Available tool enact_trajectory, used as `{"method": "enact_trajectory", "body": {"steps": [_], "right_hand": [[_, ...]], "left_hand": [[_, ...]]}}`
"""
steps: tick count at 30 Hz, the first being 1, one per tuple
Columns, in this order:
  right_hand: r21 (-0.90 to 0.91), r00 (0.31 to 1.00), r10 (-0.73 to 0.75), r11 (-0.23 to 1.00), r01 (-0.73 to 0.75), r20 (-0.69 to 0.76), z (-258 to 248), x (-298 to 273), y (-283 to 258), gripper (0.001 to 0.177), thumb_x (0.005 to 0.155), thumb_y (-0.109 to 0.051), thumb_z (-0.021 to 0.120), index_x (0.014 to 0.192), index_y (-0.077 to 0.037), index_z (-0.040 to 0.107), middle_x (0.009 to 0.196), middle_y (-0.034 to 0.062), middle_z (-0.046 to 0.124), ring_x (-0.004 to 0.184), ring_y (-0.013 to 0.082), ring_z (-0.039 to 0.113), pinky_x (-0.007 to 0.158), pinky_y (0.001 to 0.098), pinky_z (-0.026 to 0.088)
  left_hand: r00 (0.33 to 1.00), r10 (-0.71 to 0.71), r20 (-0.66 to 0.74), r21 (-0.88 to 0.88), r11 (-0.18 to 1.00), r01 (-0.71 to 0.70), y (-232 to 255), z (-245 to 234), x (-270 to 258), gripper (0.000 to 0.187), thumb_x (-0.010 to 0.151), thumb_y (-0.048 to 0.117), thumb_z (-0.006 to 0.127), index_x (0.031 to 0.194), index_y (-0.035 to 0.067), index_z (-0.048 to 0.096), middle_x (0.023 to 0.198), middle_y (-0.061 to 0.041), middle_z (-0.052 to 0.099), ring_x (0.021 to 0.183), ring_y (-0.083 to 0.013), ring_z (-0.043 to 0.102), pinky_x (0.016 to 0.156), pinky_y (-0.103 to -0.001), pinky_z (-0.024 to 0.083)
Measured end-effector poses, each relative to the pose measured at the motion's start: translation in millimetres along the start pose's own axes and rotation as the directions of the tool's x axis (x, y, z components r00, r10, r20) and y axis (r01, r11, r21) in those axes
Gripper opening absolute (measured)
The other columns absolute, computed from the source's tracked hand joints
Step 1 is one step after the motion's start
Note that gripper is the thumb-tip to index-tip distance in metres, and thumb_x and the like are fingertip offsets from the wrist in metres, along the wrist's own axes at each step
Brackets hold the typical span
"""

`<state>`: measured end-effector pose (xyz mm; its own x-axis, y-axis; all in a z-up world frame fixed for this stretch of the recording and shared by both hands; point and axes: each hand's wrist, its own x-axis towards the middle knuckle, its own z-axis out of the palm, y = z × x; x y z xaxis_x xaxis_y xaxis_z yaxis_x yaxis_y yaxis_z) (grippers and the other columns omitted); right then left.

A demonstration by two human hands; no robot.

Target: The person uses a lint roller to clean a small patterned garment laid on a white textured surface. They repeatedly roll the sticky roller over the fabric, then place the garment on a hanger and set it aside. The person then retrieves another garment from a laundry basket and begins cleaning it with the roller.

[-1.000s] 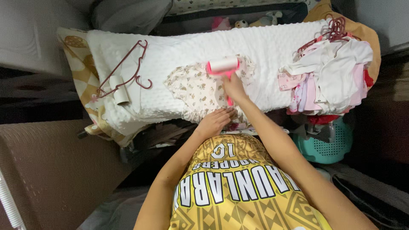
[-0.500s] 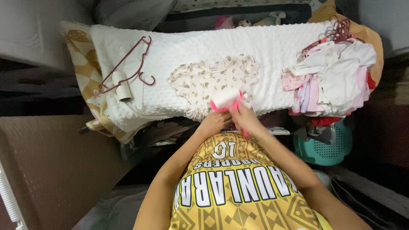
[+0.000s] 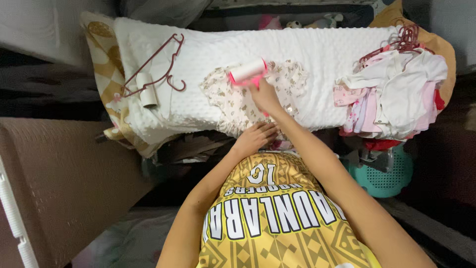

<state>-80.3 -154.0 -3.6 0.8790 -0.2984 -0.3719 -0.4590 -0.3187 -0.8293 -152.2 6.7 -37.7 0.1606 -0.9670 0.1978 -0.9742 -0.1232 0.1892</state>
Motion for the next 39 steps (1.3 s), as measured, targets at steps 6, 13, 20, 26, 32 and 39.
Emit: {"method": "enact_trajectory", "body": {"steps": [6, 13, 20, 26, 32, 39], "right_hand": [[0.26, 0.992, 0.048, 0.962, -0.077, 0.117, -26.3, 9.9, -36.1, 0.036, 0.106, -0.032, 0.059, 0.101, 0.002, 0.05, 0.067, 0.0033, 0.055, 0.041, 0.0142, 0.048, 0.038, 0.036, 0.038], [-0.15, 0.912, -0.403, 0.9, 0.41, 0.076, -37.6, -92.6, 22.5, 0.03, 0.105, -0.03, 0.062, 0.104, -0.001, 0.064, 0.082, 0.0143, 0.071, 0.07, 0.0215, 0.067, 0.061, 0.0371, 0.052], [-0.165, 0.991, -0.01, 0.986, 0.032, 0.133, 3.7, -89.5, 48.4, 0.035, 0.1, -0.036, 0.058, 0.106, -0.002, 0.062, 0.083, 0.0224, 0.07, 0.075, 0.0375, 0.069, 0.069, 0.046, 0.053], [-0.191, 0.975, -0.212, 0.956, 0.222, 0.071, 36.5, -5.4, 10.2, 0.037, 0.101, -0.039, 0.057, 0.102, -0.002, 0.06, 0.076, 0.0178, 0.07, 0.068, 0.0334, 0.07, 0.064, 0.0464, 0.053], [-0.052, 0.976, -0.207, 0.976, 0.21, 0.064, 51.2, 44.3, -47.2, 0.036, 0.104, -0.037, 0.059, 0.097, -0.002, 0.056, 0.067, 0.0123, 0.062, 0.049, 0.0231, 0.06, 0.049, 0.04, 0.047], [0.362, 0.964, -0.075, 0.932, -0.024, 0.257, 8.4, 9.0, -79.1, 0.018, 0.105, -0.028, 0.053, 0.103, -0.01, 0.057, 0.064, 0.0013, 0.051, 0.039, 0.0109, 0.046, 0.035, 0.0304, 0.038]], "left_hand": [[0.992, -0.116, -0.041, 0.02, 0.993, 0.117, 4.7, -3.4, -14.8, 0.062, 0.086, 0.01, 0.058, 0.147, 0.008, 0.051, 0.159, -0.009, 0.044, 0.151, -0.024, 0.036, 0.124, -0.042, 0.027], [0.879, -0.364, -0.307, 0.064, 0.914, 0.4, -0.2, 9.2, -72.5, 0.067, 0.081, 0.008, 0.066, 0.146, 0.016, 0.056, 0.144, -0.015, 0.049, 0.141, -0.0334, 0.041, 0.121, -0.052, 0.03], [0.815, -0.45, -0.364, -0.007, 0.877, 0.481, 8.9, 2.4, -81.9, 0.06, 0.081, 0.006, 0.065, 0.14, 0.02, 0.062, 0.14, -0.009, 0.051, 0.138, -0.0291, 0.045, 0.12, -0.056, 0.032], [0.813, -0.471, -0.342, 0.005, 0.864, 0.503, 9.9, -10.5, -75.1, 0.057, 0.082, 0.005, 0.063, 0.137, 0.021, 0.062, 0.137, -0.006, 0.054, 0.134, -0.0281, 0.048, 0.118, -0.055, 0.032], [0.774, -0.514, -0.371, -0.126, 0.853, 0.506, 8.2, -22.4, -71.1, 0.048, 0.088, 0.009, 0.067, 0.135, 0.019, 0.063, 0.128, -0.005, 0.058, 0.125, -0.0274, 0.051, 0.112, -0.052, 0.037], [0.431, -0.806, -0.406, -0.434, 0.585, 0.685, 1.6, -37.2, -54.1, 0.047, 0.095, 0.015, 0.07, 0.137, 0.004, 0.056, 0.111, -0.017, 0.054, 0.104, -0.0358, 0.051, 0.094, -0.047, 0.044]]}}
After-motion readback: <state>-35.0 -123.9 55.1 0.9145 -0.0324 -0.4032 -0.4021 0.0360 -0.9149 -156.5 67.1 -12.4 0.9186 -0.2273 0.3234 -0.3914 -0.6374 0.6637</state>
